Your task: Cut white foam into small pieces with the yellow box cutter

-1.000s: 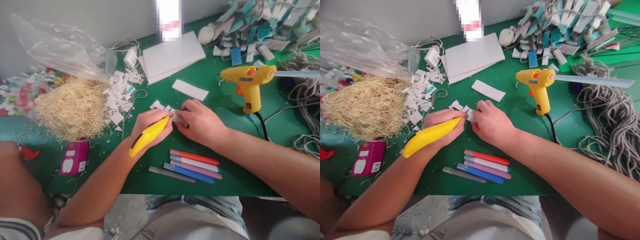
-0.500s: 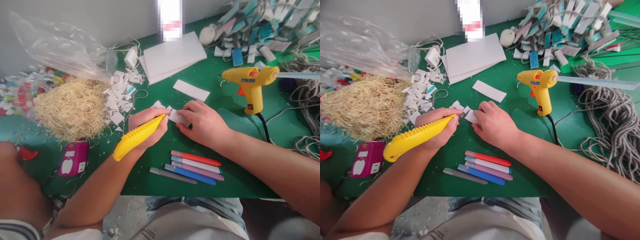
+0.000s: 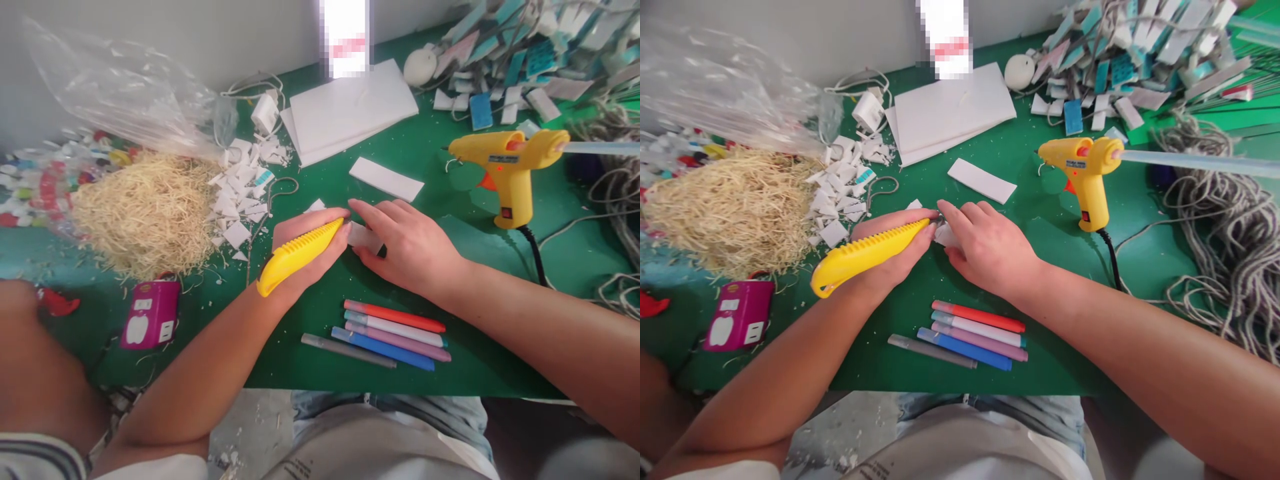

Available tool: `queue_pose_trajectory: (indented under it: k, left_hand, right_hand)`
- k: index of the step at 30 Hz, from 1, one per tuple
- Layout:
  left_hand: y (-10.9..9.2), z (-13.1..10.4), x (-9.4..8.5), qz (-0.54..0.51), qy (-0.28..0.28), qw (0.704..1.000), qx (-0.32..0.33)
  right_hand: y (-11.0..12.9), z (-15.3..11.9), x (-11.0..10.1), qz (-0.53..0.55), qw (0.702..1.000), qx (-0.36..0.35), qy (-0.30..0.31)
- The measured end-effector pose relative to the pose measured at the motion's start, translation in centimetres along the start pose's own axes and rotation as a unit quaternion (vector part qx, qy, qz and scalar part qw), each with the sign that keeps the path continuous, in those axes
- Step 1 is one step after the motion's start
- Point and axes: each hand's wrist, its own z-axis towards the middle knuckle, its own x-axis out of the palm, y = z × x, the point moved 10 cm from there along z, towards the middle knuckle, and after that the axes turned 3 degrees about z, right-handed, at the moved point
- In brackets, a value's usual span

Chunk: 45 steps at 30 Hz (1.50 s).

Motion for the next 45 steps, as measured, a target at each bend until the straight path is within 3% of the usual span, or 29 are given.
queue_pose_trajectory:
  k: [5, 14, 22, 31, 34, 39, 45]
  left_hand:
    - [0.2, 0.1, 0.4, 0.008, 0.004, 1.000, -0.010]
    - [-1.4, 0.1, 0.4, 0.044, -0.010, 0.997, 0.065]
    - [-1.7, -0.1, -0.1, 0.103, 0.007, 0.992, 0.068]
    - [-0.4, -0.6, -1.9, 0.017, -0.028, 0.999, -0.030]
    - [-0.2, -0.8, -1.4, -0.005, -0.016, 0.999, -0.031]
    - [0.1, -1.1, -1.9, 0.007, -0.053, 0.998, -0.032]
    - [2.0, -1.2, -1.6, -0.101, -0.029, 0.985, -0.138]
  right_hand:
    - [0.0, 0.0, 0.2, -0.004, 1.000, -0.002, 0.005]
    - [0.0, 0.2, 0.6, -0.006, 1.000, 0.020, 0.024]
    - [-0.1, 0.2, 0.7, -0.003, 0.999, 0.021, 0.029]
    - [-0.4, 0.1, 0.0, -0.011, 1.000, 0.024, 0.007]
    - [-0.6, 0.1, 0.0, -0.011, 1.000, 0.022, 0.006]
    - [-0.5, 0.0, -1.2, 0.033, 0.999, 0.006, -0.035]
    - [0.7, -0.4, -3.0, 0.090, 0.991, -0.031, -0.094]
